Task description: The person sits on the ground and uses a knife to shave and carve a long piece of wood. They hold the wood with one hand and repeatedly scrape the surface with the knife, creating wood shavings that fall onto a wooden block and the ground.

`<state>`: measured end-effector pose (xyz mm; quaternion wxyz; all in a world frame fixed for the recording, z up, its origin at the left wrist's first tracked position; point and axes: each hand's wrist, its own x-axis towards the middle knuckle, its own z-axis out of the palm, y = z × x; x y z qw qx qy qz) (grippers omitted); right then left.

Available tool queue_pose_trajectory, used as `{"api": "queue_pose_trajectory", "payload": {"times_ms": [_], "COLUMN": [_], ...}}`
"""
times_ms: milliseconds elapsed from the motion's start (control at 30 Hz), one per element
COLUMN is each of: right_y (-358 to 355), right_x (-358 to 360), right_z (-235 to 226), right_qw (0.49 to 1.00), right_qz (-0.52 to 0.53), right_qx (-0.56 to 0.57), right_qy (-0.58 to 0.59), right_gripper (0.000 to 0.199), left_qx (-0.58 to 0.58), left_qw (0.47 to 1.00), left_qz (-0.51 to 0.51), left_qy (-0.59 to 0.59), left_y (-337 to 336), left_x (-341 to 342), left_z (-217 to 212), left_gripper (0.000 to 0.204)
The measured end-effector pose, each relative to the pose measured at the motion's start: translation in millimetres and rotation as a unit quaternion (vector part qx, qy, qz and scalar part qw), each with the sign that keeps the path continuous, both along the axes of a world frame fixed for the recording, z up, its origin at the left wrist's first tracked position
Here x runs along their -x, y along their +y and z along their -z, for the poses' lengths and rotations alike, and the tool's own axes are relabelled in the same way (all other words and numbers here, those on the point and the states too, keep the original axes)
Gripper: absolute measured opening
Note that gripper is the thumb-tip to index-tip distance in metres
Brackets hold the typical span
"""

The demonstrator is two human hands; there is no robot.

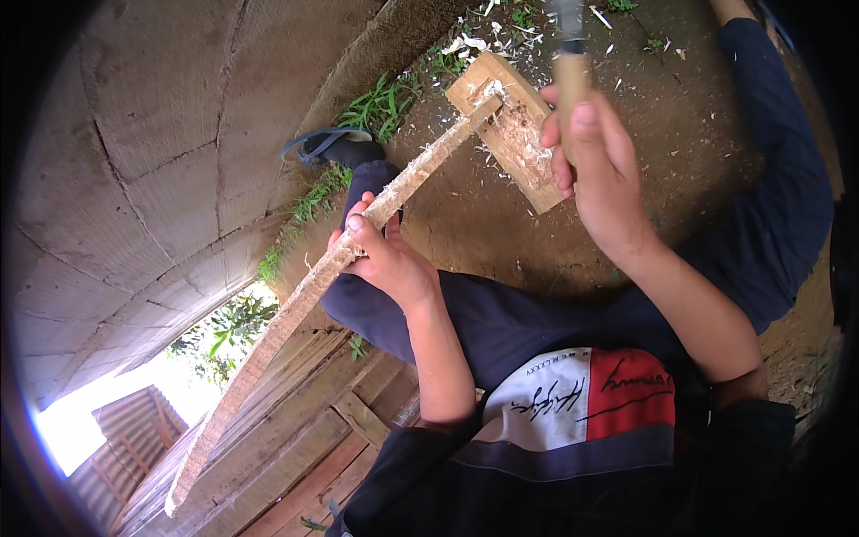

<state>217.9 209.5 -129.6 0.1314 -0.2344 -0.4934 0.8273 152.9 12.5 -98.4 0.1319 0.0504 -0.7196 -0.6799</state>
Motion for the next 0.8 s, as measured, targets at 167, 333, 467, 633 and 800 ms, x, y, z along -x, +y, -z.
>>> {"api": "queue_pose_trajectory", "payload": {"times_ms": [167,333,467,633,800], "right_y": [-18,-10,-1,-18,-17], "right_x": [-6,-10,-8,-13,-14], "right_z": [46,39,33,-10,36], "right_qw": [0.844,0.840,0.824,0.809,0.817], "right_qz": [-0.406,-0.391,-0.375,-0.453,-0.353], "right_qx": [-0.282,-0.326,-0.369,-0.350,-0.411], "right_qy": [-0.207,-0.191,-0.210,-0.133,-0.197], "right_gripper": [0.039,0.037,0.036,0.039,0.036], "left_qx": [0.004,0.023,0.013,0.019,0.017], "left_qw": [1.000,0.999,0.999,0.999,0.998], "left_qz": [0.015,-0.009,-0.016,-0.013,-0.019], "left_qy": [-0.004,-0.045,-0.043,-0.049,-0.049], "left_y": [8,-5,4,-8,-1], "left_x": [1,3,3,4,4], "left_z": [3,2,2,6,5], "left_gripper": [0.042,0.041,0.031,0.037,0.035]}}
